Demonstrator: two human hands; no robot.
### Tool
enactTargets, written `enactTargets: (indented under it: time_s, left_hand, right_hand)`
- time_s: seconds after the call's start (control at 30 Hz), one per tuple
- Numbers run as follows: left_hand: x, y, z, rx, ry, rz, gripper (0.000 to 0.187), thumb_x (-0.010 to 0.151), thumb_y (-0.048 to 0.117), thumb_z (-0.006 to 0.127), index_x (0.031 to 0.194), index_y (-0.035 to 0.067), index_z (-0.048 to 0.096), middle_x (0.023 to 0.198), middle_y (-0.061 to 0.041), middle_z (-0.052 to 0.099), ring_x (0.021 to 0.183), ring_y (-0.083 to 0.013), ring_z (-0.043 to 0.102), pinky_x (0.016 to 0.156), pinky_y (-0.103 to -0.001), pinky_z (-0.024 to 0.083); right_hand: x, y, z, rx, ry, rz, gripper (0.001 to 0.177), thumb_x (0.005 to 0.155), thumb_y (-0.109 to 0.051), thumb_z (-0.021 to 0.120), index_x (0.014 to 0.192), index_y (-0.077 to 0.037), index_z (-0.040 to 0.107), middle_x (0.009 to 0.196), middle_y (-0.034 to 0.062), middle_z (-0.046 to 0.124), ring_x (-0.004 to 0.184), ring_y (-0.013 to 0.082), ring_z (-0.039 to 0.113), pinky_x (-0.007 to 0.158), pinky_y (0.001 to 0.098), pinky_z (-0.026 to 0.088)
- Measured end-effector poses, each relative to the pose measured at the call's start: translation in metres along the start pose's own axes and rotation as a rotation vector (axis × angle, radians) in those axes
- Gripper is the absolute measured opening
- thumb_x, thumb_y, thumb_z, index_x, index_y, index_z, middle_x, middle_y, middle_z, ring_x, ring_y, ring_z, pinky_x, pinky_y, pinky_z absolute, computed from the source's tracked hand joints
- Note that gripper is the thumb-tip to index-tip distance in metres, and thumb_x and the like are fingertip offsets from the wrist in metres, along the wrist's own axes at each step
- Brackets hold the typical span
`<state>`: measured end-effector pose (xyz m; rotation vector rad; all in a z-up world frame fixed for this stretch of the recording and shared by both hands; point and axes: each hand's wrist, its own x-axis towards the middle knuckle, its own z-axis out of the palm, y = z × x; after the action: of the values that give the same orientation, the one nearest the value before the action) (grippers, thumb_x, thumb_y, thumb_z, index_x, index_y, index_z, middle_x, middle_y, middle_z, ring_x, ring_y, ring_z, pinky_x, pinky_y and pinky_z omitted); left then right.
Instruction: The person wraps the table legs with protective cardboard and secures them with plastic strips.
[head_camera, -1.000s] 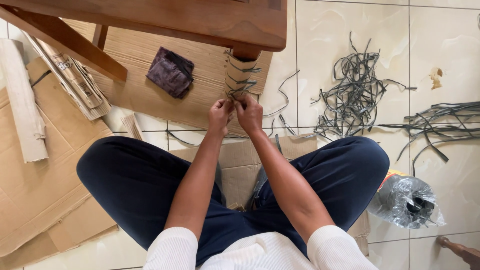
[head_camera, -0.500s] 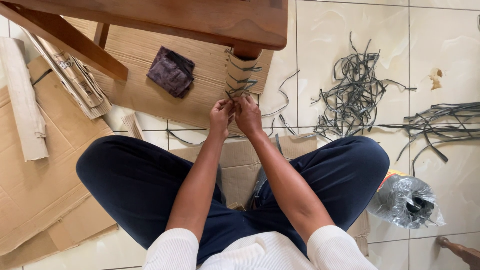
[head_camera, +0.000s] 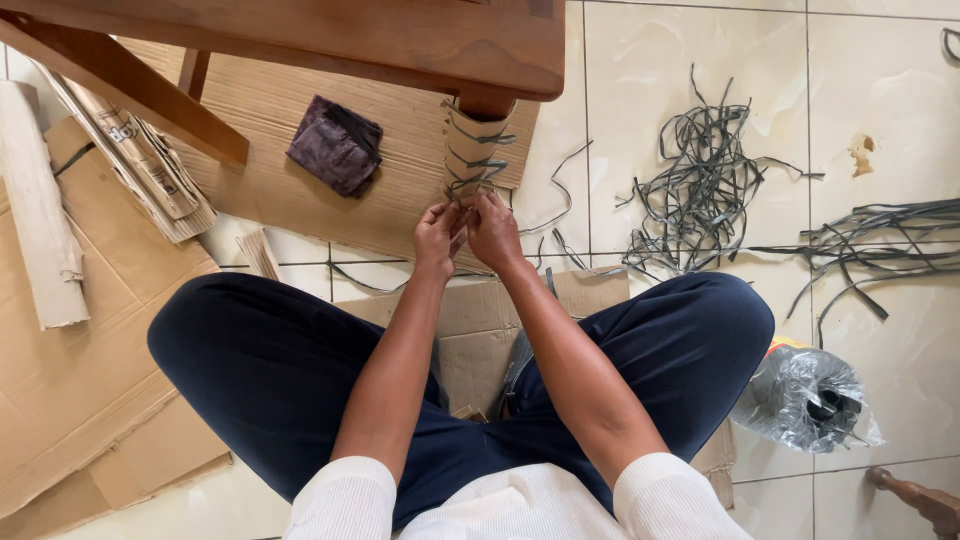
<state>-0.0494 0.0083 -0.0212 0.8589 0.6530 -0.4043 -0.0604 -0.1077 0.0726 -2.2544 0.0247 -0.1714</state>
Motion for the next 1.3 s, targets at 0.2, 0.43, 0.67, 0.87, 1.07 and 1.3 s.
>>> enactTargets:
  time_s: [0.2,0.43,0.67,0.87,1.07,1.3]
  left_hand:
    - [0.007,-0.013,-0.005,-0.043,0.026,0.012,0.015,0.096,0.025,0.073,0.104,0.016,0.064,0.094,0.004,0.073,0.086,-0.0077,0.069,0.072,-0.029,0.052]
    - [0.017,-0.017,-0.003,-0.074,0.047,0.135,0.016,0.098,0.022,0.072,0.102,0.011,0.062,0.089,0.000,0.070,0.076,-0.0098,0.065,0.064,-0.026,0.050]
    - [0.042,-0.011,0.001,-0.143,0.032,0.235,0.011,0.098,0.016,0.067,0.101,0.007,0.061,0.092,-0.002,0.069,0.080,-0.0123,0.068,0.071,-0.029,0.058]
    - [0.065,-0.022,-0.002,-0.170,0.059,0.286,0.009,0.098,0.010,0.068,0.099,0.004,0.062,0.092,-0.004,0.067,0.082,-0.0140,0.067,0.077,-0.031,0.060]
    - [0.078,-0.032,0.001,-0.247,0.081,0.300,0.008,0.098,0.008,0.068,0.097,0.002,0.062,0.089,-0.006,0.069,0.079,-0.0164,0.066,0.074,-0.031,0.058]
    - [0.037,-0.013,0.024,-0.280,0.105,0.217,0.010,0.099,0.013,0.062,0.095,0.008,0.054,0.093,-0.007,0.070,0.082,-0.0198,0.072,0.075,-0.037,0.064]
  right_hand:
    - [0.000,-0.012,-0.007,0.019,0.021,0.001,0.018,0.088,-0.001,0.064,0.102,-0.011,0.069,0.096,0.0126,0.069,0.092,0.0357,0.068,0.078,0.0456,0.055]
    - [-0.001,-0.008,-0.008,-0.048,0.033,0.122,0.012,0.090,-0.008,0.070,0.099,-0.008,0.063,0.095,0.0130,0.068,0.087,0.0349,0.068,0.073,0.0475,0.053]
    - [0.012,0.008,-0.010,-0.174,0.059,0.085,0.007,0.093,-0.014,0.070,0.098,-0.010,0.066,0.099,0.0129,0.069,0.090,0.0385,0.067,0.074,0.0486,0.054]
    - [0.026,0.010,-0.011,-0.220,0.041,0.168,0.008,0.093,-0.018,0.068,0.097,-0.012,0.068,0.102,0.0119,0.069,0.091,0.0383,0.067,0.076,0.0493,0.053]
    - [0.033,0.022,-0.010,-0.237,0.045,0.261,0.008,0.091,-0.020,0.069,0.095,-0.013,0.072,0.103,0.0109,0.071,0.094,0.0369,0.068,0.078,0.0492,0.053]
    - [0.033,0.021,-0.013,-0.184,0.075,0.290,0.010,0.090,-0.021,0.072,0.095,-0.012,0.072,0.098,0.0104,0.073,0.094,0.0346,0.069,0.079,0.0476,0.053]
